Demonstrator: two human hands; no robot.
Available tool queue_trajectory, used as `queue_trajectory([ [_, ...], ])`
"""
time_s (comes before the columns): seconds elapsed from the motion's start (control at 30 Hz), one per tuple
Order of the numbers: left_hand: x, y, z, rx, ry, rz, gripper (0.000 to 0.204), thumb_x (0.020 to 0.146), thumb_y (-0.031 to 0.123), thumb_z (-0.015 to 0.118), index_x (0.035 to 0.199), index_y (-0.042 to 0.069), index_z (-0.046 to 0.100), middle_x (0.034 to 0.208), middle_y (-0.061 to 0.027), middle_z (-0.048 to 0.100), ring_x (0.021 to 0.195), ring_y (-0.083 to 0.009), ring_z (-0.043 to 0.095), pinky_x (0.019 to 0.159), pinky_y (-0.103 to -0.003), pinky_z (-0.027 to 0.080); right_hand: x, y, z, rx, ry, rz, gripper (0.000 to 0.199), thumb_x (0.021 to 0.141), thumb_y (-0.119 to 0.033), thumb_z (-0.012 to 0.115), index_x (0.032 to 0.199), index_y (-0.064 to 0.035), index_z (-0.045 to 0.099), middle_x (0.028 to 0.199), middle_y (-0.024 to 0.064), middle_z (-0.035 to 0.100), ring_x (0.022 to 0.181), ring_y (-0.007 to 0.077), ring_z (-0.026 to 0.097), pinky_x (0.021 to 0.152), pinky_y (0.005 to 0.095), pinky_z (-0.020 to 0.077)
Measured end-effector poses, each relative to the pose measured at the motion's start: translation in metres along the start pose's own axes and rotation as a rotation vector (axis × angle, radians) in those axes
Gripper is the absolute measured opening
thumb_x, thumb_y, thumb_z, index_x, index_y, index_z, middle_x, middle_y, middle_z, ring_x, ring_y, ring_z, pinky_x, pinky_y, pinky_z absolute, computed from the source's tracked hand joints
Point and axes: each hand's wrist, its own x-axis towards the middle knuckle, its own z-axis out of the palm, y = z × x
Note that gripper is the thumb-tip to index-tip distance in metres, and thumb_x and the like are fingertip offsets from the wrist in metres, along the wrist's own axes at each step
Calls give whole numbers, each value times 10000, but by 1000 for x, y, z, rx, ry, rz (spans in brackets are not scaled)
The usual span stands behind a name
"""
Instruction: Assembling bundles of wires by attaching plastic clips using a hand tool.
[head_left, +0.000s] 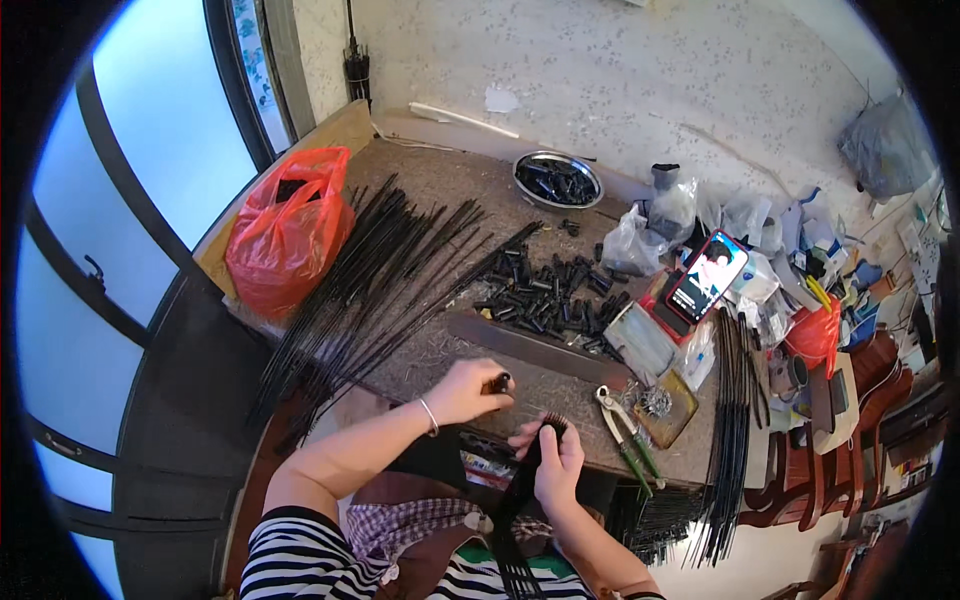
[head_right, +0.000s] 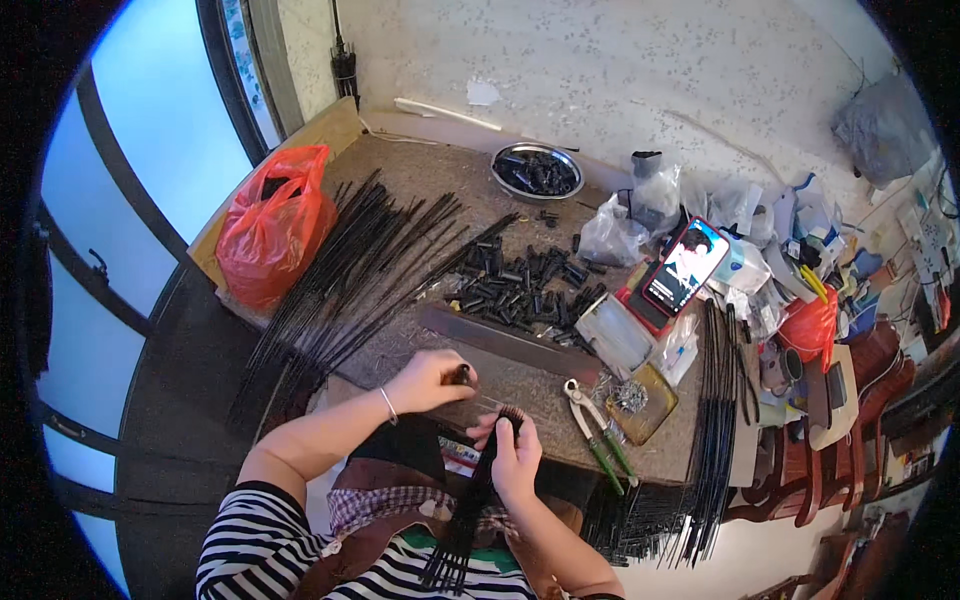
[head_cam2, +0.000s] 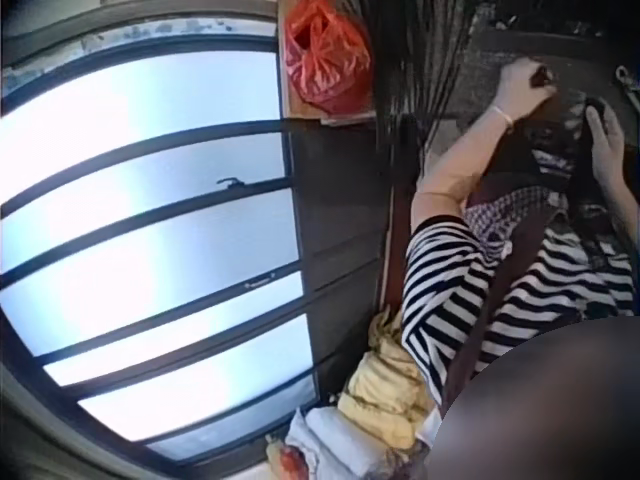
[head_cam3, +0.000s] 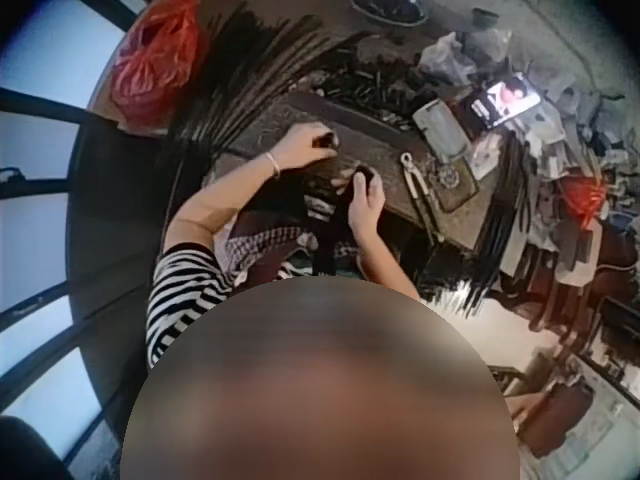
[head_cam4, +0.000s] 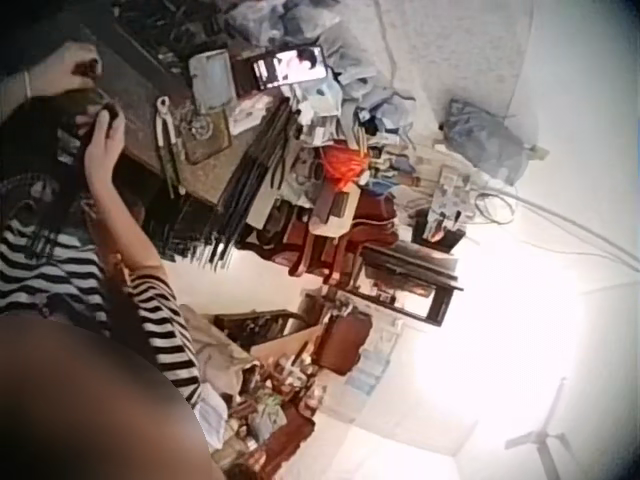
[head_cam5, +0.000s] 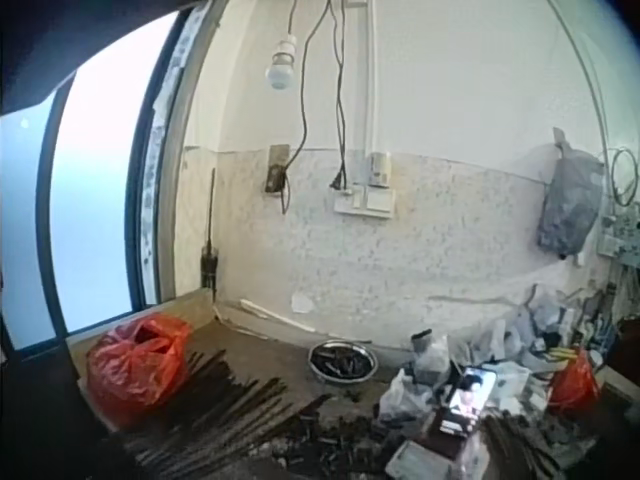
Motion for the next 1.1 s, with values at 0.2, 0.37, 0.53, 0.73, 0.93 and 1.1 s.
queue_trajectory([
  [0.2,22,12,-6,303,109,-13,160,650,143,519,717,29,430,727,-134,488,704,-299,476,569,-344,381,-23,3,-4,155,42,32,133,772,-103,404,883,-32,419,771,93,515,635,178,525,532,253,423],
  [0.37,51,12,-5,750,-25,-252,80,613,109,504,650,50,545,682,-116,517,674,-258,519,573,-355,426,-47,-3,-8,257,167,14,84,741,-83,469,774,-15,506,712,48,531,619,106,485,565,214,389],
  [0.53,54,6,-1,749,162,-135,97,655,121,483,671,40,534,671,-120,540,617,-271,534,559,-359,434,-54,-8,-22,232,193,24,83,726,-74,495,778,-10,505,673,18,517,599,78,468,553,193,374],
  [0.73,2,8,16,340,139,-40,174,611,182,567,706,46,515,676,-129,520,672,-284,500,557,-346,405,-38,8,-43,62,210,-128,55,723,-46,490,755,-1,496,656,31,518,570,94,480,544,201,389],
  [0.93,-38,18,44,-570,153,-128,111,683,133,521,744,43,502,775,-81,496,682,-174,471,619,-263,374,-42,12,-28,-38,98,-140,90,724,-55,496,789,8,492,672,18,505,592,76,465,567,181,374],
  [1.1,-28,59,46,-1141,248,3,44,739,87,455,764,52,451,828,-55,454,741,-112,415,663,-243,346,-49,18,-16,-173,101,-147,107,710,-47,518,803,-1,493,700,-2,493,628,58,444,583,169,359],
])
